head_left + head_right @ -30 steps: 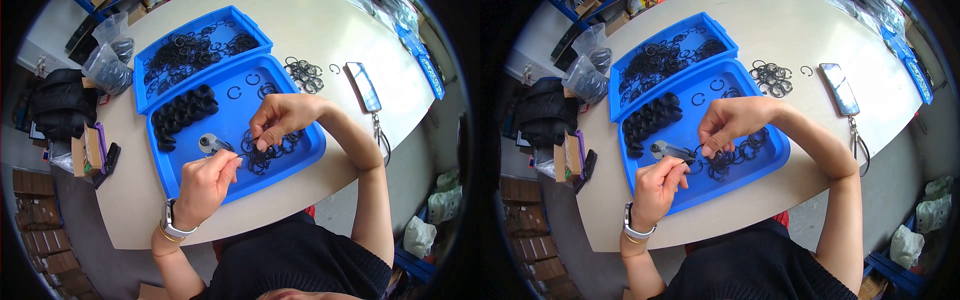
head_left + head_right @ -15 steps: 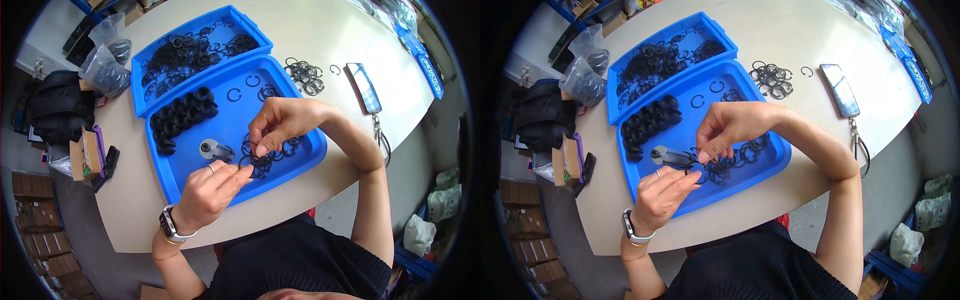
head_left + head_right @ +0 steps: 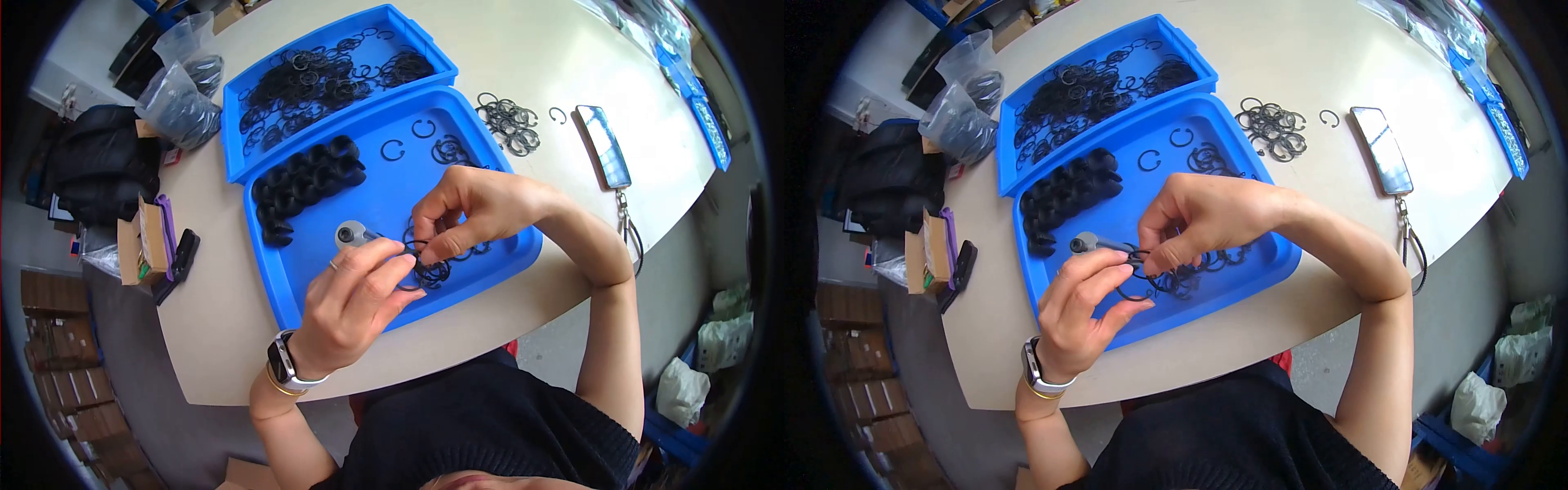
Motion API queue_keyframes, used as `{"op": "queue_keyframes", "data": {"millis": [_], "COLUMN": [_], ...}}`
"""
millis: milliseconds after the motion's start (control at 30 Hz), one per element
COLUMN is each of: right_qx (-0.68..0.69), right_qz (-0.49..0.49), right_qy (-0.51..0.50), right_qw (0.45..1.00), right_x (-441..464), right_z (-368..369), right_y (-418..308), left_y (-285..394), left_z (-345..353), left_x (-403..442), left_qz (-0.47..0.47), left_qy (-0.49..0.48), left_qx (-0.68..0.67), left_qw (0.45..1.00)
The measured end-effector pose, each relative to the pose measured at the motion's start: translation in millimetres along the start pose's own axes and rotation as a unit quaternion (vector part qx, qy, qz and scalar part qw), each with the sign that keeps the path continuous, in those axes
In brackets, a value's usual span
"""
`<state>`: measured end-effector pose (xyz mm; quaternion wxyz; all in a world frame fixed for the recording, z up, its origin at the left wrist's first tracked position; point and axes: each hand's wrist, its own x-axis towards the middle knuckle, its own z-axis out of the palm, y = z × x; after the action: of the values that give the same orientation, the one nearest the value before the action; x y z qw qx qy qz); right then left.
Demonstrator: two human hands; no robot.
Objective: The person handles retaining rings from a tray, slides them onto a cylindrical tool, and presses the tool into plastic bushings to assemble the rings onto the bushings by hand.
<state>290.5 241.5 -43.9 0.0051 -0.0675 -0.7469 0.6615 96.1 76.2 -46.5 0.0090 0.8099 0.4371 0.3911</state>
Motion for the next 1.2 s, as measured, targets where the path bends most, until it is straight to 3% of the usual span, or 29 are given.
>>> {"op": "queue_keyframes", "data": {"millis": [200,367,500,1200], "right_qx": [0.015,-0.026,-0.041,-0.055], "right_qz": [0.004,0.015,-0.022,-0.013], "right_qy": [0.017,0.086,0.095,0.080], "right_qw": [1.000,0.996,0.994,0.995], "right_x": [-2.4,-7.3,-8.6,-9.2], "right_z": [4.8,-0.4,-4.3,-3.9], "right_y": [-7.4,-18.9,-17.8,-16.4], "left_y": [0.4,-10.9,-18.1,-27.7], "left_z": [-8.8,-34.5,-36.8,-26.6], "left_x": [5.5,4.9,3.9,-1.7], "left_qz": [0.000,-0.120,-0.145,-0.195], "left_qy": [0.016,0.046,0.048,0.013], "left_qx": [-0.025,-0.066,-0.088,-0.079], "left_qw": [1.000,0.990,0.984,0.977]}}
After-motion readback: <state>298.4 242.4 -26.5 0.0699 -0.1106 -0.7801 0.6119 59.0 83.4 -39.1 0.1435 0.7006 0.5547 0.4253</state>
